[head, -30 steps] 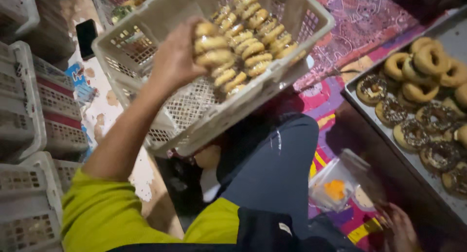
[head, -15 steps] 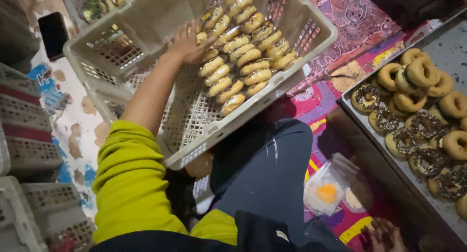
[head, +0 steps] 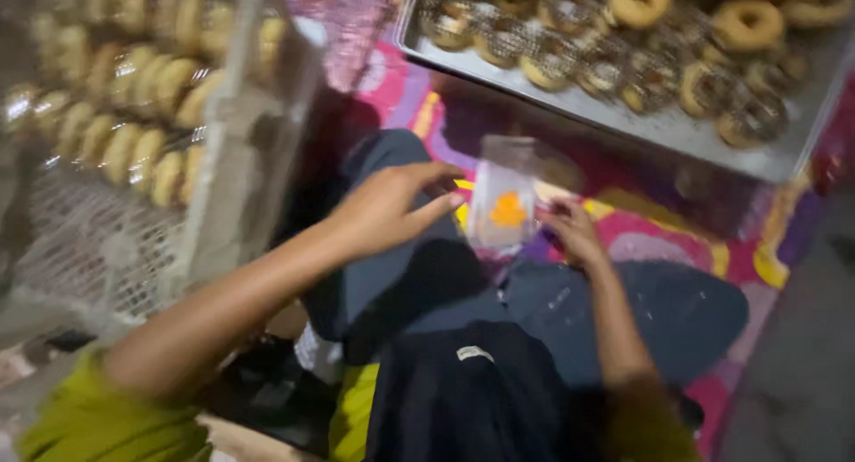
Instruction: The person sits on a patterned mat and repeatedly picks donuts from a metal tray, places them into small clear plastic bags, and sets the filled bags into a white plastic crate. The person handles both plain and chocolate-sprinkled donuts.
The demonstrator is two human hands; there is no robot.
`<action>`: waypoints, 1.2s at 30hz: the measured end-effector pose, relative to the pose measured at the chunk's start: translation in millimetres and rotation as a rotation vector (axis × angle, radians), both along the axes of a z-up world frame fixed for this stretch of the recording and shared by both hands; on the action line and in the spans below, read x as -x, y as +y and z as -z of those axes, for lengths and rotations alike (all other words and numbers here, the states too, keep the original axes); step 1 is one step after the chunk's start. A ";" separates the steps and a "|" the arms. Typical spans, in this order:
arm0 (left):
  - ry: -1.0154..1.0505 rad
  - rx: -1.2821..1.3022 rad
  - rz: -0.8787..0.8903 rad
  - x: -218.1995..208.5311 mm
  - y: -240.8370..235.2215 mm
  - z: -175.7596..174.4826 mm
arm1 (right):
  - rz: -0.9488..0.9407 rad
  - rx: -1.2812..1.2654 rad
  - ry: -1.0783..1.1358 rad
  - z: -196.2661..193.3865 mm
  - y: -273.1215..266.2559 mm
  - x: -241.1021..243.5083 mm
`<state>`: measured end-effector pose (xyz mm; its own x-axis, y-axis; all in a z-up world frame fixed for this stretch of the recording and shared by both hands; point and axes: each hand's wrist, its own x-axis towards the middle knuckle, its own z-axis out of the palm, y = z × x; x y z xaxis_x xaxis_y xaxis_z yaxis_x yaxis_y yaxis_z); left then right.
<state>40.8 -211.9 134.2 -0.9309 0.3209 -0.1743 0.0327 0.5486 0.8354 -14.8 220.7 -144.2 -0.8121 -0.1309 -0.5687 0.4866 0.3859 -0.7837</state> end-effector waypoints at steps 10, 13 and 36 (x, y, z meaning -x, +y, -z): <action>-0.183 0.338 -0.292 79.1 162.3 304.9 | -0.316 -0.684 0.404 -43.2 -96.1 -53.6; 0.114 0.491 -0.328 96.4 167.4 303.0 | -0.410 -0.852 0.356 -65.6 -109.5 -81.7; -0.156 -0.016 -0.879 92.5 164.7 344.3 | -0.011 -0.439 0.610 -18.2 -77.2 -4.2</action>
<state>-51.7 -47.2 -210.1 -0.8080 -0.4939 -0.3213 -0.5091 0.3106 0.8027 -10.6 143.5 -126.0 -0.9998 -0.0056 -0.0201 0.0097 0.7276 -0.6859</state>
